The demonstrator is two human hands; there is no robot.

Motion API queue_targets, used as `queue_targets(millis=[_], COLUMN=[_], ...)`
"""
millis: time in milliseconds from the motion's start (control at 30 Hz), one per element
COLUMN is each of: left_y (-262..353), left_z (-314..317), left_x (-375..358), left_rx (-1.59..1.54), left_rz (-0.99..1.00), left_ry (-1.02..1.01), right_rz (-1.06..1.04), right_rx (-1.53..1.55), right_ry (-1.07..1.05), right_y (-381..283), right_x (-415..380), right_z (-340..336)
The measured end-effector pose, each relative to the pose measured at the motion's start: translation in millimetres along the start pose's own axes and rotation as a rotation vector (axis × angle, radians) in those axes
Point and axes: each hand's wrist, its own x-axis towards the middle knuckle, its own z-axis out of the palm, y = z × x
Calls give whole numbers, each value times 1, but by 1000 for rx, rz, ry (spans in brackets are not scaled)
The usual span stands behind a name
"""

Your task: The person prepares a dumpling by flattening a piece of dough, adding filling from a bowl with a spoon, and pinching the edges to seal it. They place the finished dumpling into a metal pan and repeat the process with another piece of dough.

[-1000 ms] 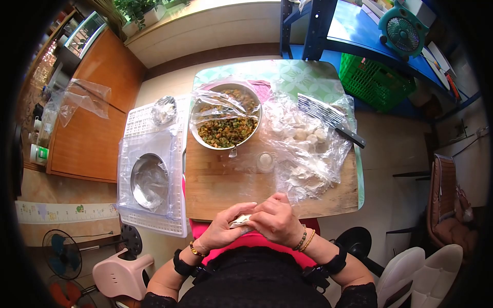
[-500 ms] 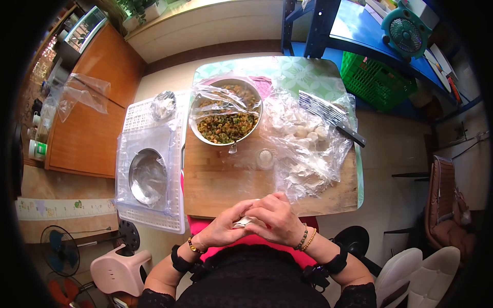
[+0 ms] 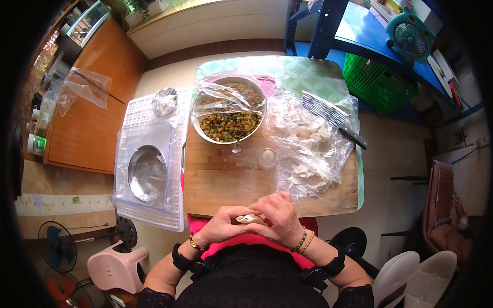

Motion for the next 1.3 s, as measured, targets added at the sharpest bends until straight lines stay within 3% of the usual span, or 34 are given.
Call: queue_targets(millis=[67,267,500,767,800,867,933,1100,1300], left_y=[0,-1,-2,-10,-10,-6,-2,0,3], left_z=[0,0,0,-10,-9,-4,-6,-10,-6], left_x=[1,2,2,4,3,-1,-3,-1,0], left_rx=[-76,-66,-93,181,182,-161,-158,-294,-203], left_rz=[-75,-57,-124,6,4,-150,-112,-119,-59], left_ry=[-61,-60,-52,-152,-155,-8,48,134,98], right_rz=[-10,-71,21,6,6,5,78,-76,-56], right_rx=[-20,-43,-23,-38,-3,31,36,-164,-202], right_ry=[-10,-66,-88,-207,-174,-138,62,65,49], right_y=[2,7,1,3,5,5,-2,2,1], right_x=[0,-8,2,2,3,7,12,-3,-2], right_z=[0,8,4,18,20,18,9,-2,3])
